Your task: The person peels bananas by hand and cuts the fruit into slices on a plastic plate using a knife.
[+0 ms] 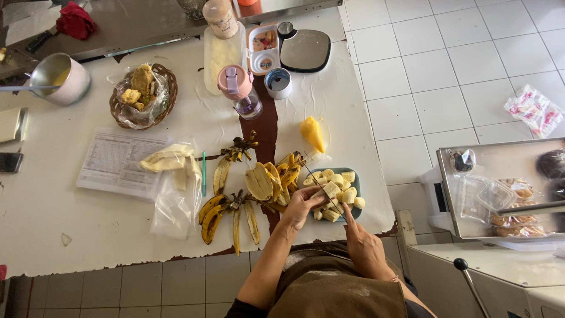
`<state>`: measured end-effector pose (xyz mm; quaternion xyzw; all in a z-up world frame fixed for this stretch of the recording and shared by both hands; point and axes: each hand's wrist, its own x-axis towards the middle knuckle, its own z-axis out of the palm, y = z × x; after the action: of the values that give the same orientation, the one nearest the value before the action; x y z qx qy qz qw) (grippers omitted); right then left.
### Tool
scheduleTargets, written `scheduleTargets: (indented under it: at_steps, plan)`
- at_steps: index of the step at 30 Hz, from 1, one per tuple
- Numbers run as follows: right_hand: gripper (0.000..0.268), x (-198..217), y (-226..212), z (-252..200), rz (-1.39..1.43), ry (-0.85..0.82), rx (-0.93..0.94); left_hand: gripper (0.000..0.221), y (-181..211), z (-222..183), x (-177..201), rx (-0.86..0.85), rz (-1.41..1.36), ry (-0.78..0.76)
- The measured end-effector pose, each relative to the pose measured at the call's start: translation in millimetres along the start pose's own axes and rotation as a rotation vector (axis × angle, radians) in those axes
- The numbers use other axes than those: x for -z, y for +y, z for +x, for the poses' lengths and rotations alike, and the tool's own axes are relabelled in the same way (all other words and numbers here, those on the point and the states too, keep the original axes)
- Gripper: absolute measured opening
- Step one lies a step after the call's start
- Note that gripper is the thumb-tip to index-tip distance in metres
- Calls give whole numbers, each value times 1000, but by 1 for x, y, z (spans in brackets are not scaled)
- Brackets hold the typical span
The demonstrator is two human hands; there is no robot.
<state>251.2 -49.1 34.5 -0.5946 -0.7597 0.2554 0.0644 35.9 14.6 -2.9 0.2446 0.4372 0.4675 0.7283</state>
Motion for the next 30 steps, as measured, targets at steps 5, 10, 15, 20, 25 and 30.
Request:
scheduleTargets:
  at_steps: [5,10,15,20,25,30]
  plan:
    - [70,-2,4,9,102,96,124,35,6,1,5,0,18,-29]
    - [66,-3,12,8,111,27,22,28,10,-1,12,-144,280,169]
    - [67,-8,21,6,104,124,115,36,18,-22,19,-207,255,363]
    - [70,-16,37,12,242,-35,13,38,14,-22,35,-194,26,407]
    - [71,-20,41,13,238,-11,25,44,12,-28,24,-246,79,284]
    - [67,-16,37,11,98,115,114,47,11,-29,14,-341,180,291]
